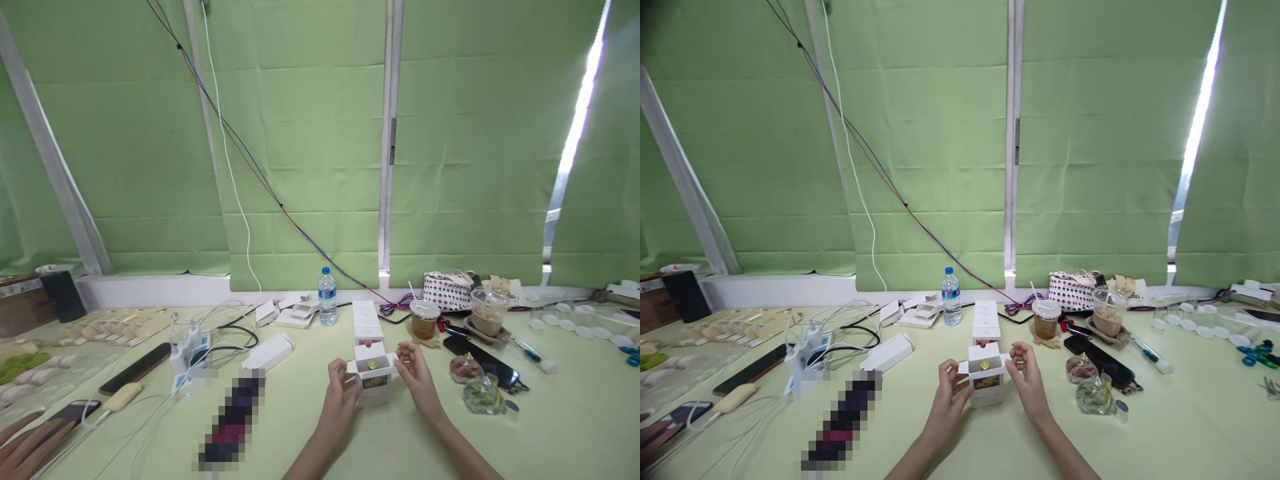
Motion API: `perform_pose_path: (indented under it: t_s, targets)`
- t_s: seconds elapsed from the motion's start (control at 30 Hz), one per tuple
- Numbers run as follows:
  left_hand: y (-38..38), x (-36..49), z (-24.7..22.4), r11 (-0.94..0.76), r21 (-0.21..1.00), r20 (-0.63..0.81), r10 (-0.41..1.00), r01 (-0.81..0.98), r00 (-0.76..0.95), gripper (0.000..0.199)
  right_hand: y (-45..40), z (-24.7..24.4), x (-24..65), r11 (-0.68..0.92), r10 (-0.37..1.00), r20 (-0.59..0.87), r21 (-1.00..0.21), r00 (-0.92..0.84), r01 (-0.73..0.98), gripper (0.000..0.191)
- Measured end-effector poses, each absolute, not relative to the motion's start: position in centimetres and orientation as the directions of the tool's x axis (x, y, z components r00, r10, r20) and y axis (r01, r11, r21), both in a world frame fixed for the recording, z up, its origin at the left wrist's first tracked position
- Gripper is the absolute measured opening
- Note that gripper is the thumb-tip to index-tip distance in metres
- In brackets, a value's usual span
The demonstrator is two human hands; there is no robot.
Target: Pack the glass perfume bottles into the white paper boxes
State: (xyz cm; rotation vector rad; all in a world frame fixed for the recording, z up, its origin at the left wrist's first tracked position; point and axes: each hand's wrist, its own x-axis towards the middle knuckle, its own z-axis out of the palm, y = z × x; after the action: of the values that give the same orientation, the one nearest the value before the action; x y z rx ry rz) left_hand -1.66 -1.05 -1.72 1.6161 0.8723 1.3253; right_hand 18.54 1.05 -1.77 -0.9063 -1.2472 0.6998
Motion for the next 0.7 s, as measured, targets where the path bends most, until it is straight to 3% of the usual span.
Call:
perform_pose_path:
  t_s: [0.3,0.7]
  targets:
    - [-1.0,-1.5,-1.2,-0.349,0.935,0.354,0.918,-0.058,0.177,0.032,0.5,-0.9,18.5,0.498,0.864,0.49,-0.866,0.112,-0.049,0.028]
    - [-1.3,-2.1,-0.6,-0.478,0.87,0.437,0.862,0.121,0.257,0.025,-0.2,-0.4,18.6,0.475,0.877,0.48,-0.871,0.013,0.124,0.035]
